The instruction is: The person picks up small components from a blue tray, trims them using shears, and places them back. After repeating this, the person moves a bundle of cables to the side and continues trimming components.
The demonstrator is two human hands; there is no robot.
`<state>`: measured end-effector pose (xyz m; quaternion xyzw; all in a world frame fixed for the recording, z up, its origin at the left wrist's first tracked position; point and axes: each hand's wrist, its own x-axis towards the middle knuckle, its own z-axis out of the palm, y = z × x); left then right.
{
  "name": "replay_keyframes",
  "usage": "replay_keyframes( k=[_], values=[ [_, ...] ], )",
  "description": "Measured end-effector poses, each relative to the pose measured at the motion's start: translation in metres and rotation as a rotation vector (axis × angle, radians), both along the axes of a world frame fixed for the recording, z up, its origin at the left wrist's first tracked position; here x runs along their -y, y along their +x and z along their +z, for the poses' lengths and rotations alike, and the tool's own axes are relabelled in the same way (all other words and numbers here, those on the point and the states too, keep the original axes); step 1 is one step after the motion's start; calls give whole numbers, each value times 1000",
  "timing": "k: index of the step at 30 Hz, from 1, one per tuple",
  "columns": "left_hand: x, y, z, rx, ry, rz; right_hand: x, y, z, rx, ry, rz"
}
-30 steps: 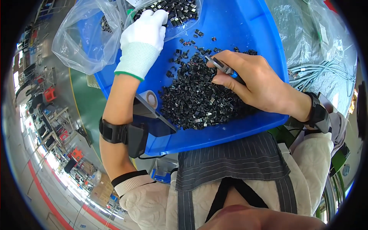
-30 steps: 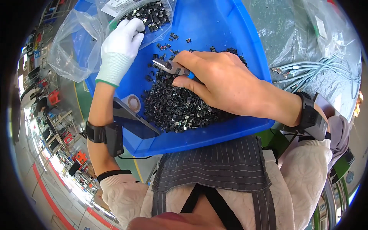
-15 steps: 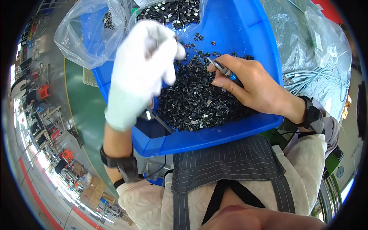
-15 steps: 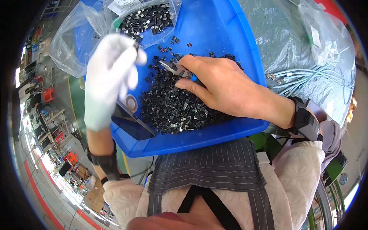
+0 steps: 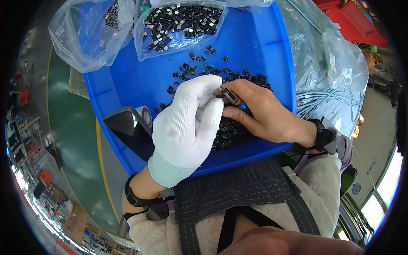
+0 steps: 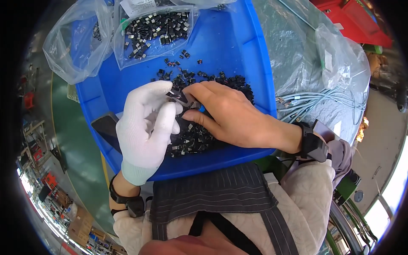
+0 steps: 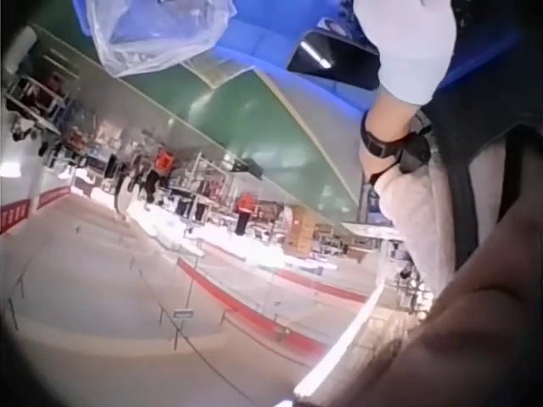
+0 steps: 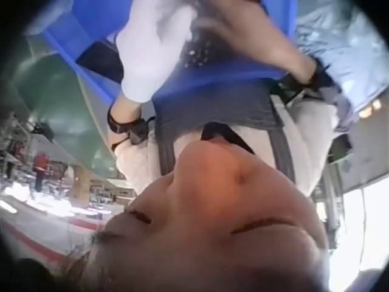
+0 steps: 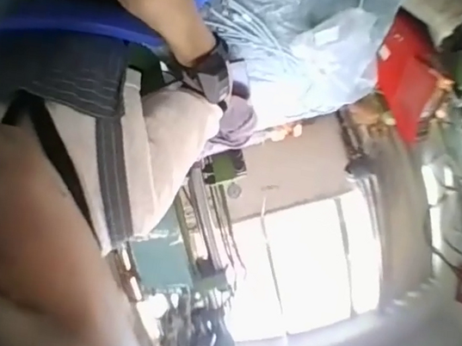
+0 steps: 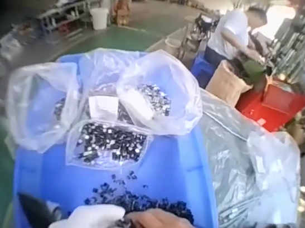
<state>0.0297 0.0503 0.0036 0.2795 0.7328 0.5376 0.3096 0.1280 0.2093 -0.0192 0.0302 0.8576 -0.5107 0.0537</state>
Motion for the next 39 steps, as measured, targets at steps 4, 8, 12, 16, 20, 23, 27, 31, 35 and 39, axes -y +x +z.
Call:
replay_keyframes(
  k=[4, 8, 12, 16, 20, 23, 27, 31, 35, 39],
  values=[
    [-10, 0, -5, -56, 25, 19, -10, -3, 2, 25, 6, -5],
    [-25, -2, -6, -68, 46, -6, -24, -3, 1, 21, -1, -14],
    [-44, -9, 0, -62, 4, -33, -43, -8, 3, 29, 35, -13],
    [-50, -11, -1, -22, -19, -36, -50, -9, 1, 35, 31, -4],
    [-20, 3, -24, -20, -7, -38, -19, 6, -21, 30, 20, -24],
    [-10, 3, -17, -21, 10, -35, -10, 5, -12, 12, 45, -6],
    [-3, 6, -10, -31, 32, -42, -3, 6, -3, -3, 44, -22],
    [-4, 9, -6, 30, 17, 36, -1, 7, 4, 24, 84, -22],
    [-3, 4, -5, 16, -3, -3, 2, 9, 1, 47, 50, -52],
    [-3, -5, 6, 259, -60, -53, 4, 8, -2, 85, 46, -32]
  ],
)
